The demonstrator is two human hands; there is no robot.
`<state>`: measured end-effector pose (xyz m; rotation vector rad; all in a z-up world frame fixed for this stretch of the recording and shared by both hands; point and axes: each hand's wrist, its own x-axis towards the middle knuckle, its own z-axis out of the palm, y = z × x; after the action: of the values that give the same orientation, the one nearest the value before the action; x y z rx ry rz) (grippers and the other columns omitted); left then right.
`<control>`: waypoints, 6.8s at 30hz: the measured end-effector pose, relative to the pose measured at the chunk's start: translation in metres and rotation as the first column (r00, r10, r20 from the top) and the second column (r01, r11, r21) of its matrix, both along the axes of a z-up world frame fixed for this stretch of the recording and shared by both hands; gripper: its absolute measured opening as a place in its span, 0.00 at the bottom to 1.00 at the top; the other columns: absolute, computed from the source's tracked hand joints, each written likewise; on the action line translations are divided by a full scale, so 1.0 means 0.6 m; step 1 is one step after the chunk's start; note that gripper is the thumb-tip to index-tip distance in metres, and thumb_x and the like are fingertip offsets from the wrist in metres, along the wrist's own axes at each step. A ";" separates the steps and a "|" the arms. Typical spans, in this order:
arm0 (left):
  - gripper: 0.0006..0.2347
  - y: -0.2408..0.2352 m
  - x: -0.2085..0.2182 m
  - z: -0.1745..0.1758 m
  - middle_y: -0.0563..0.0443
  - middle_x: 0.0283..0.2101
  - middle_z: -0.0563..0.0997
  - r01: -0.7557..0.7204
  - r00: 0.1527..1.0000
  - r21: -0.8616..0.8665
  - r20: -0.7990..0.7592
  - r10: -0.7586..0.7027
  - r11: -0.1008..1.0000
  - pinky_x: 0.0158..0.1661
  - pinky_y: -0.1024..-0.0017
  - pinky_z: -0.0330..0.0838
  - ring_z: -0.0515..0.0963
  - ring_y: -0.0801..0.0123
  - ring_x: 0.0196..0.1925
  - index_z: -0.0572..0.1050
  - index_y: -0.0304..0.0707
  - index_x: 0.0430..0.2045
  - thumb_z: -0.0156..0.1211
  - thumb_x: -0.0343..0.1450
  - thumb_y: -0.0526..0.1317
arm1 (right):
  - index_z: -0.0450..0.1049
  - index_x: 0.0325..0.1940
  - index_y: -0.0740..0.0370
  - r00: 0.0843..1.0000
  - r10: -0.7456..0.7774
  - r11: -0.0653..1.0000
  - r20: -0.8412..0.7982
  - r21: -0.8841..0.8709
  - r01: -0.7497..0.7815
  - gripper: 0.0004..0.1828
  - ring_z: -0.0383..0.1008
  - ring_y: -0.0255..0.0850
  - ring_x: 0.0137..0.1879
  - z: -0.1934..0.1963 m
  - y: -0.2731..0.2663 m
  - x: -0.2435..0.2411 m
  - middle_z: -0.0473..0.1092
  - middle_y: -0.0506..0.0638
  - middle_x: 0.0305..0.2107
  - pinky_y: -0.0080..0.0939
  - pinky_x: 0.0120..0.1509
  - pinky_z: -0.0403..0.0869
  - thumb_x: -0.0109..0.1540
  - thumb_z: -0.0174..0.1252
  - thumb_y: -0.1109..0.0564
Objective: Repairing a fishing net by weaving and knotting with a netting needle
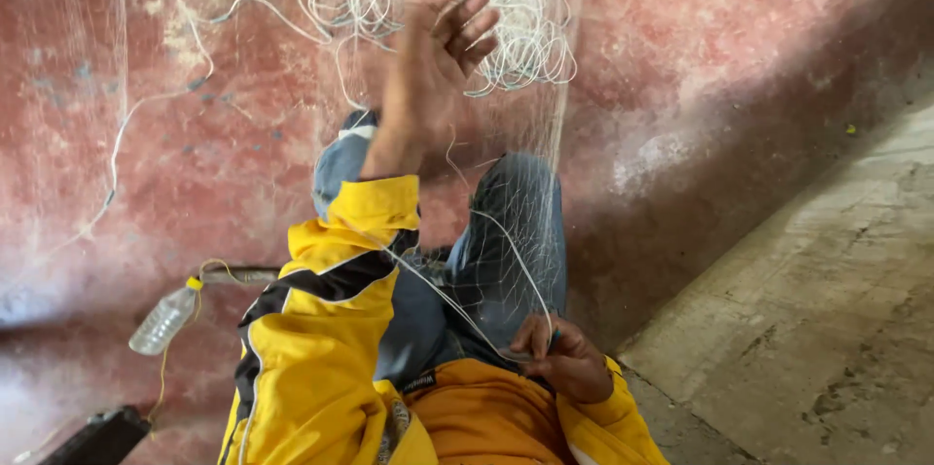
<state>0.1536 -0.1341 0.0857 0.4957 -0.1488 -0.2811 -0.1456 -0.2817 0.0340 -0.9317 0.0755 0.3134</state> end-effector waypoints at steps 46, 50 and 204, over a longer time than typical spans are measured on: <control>0.30 0.161 -0.025 -0.038 0.49 0.55 0.66 0.146 0.987 -0.488 0.127 -0.095 0.861 0.41 0.68 0.66 0.70 0.65 0.46 0.75 0.44 0.36 0.41 0.56 0.67 | 0.63 0.28 0.62 0.937 -0.280 0.930 -0.209 -0.303 0.210 0.02 0.56 0.35 0.21 -0.055 0.003 0.091 0.58 0.49 0.22 0.30 0.22 0.54 0.52 0.46 0.65; 0.28 0.161 -0.027 -0.029 0.47 0.48 0.70 0.056 0.998 -0.472 0.004 -0.061 0.880 0.38 0.68 0.69 0.72 0.62 0.41 0.74 0.41 0.32 0.44 0.55 0.65 | 0.63 0.27 0.61 0.953 -0.216 0.934 -0.214 -0.329 0.138 0.01 0.54 0.36 0.20 -0.043 0.006 0.094 0.58 0.49 0.18 0.31 0.22 0.53 0.53 0.46 0.63; 0.19 0.152 -0.022 -0.021 0.37 0.39 0.72 -0.139 0.988 -0.186 -0.095 0.123 0.973 0.42 0.64 0.69 0.72 0.53 0.42 0.65 0.39 0.17 0.37 0.63 0.56 | 0.64 0.52 0.38 0.719 -0.014 0.078 -0.695 -0.718 -0.692 0.27 0.72 0.25 0.25 -0.022 -0.106 -0.084 0.75 0.41 0.20 0.28 0.30 0.67 0.49 0.58 0.49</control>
<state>0.1406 -0.0427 0.0732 0.3000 -0.0607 -0.1552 -0.1963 -0.3456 0.0208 -2.2303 0.6852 1.1448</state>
